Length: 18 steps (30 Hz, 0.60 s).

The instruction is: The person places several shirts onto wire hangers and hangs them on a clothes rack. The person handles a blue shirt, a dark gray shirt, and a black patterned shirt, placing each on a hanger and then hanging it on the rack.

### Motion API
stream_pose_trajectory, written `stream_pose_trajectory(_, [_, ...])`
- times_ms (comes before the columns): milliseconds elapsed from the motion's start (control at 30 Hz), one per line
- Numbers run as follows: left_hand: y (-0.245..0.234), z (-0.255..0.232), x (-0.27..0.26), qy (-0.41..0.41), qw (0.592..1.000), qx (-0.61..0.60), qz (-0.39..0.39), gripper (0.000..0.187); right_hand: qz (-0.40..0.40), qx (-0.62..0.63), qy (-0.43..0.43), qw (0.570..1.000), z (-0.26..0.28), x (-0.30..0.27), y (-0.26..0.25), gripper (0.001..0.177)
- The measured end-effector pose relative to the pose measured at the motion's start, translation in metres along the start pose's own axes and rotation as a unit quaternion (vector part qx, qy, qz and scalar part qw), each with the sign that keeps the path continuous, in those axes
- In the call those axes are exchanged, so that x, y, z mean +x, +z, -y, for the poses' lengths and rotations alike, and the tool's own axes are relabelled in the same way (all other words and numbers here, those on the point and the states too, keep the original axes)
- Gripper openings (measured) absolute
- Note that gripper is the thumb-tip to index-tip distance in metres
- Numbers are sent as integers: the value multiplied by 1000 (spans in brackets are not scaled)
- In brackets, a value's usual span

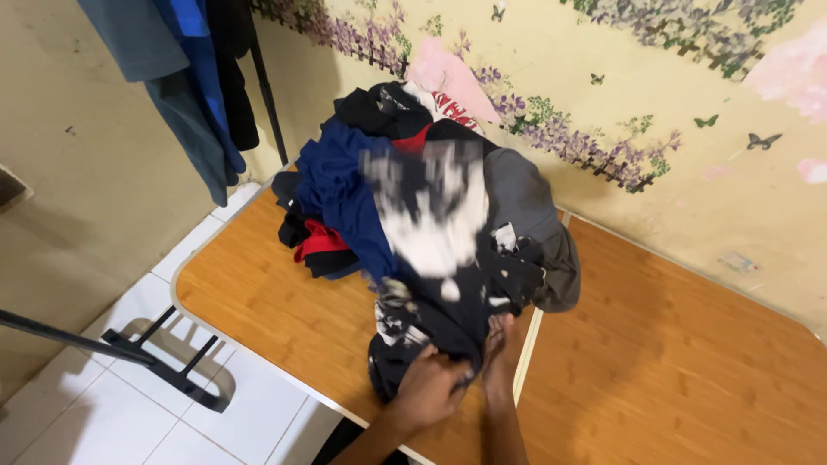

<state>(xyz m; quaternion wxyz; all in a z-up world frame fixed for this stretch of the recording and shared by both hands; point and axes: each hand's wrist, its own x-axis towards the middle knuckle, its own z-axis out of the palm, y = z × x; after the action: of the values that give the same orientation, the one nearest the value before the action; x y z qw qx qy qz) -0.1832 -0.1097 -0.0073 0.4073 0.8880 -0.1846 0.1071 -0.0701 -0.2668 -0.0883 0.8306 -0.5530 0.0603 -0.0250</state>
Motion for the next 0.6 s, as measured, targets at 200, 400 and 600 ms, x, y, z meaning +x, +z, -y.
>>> stream_pose_trajectory(200, [7,5,-15,26,996,9,91,26,91,-161,-110,977,24,-32,22,84])
stream_pose_trajectory(400, [-26,-8,-15,23,991,-128,28,32,76,-83,21,993,48,-23,31,52])
stream_pose_trajectory(600, [-81,-2,12,-50,976,-65,-200,25,82,-46,-2,996,18,1,-1,44])
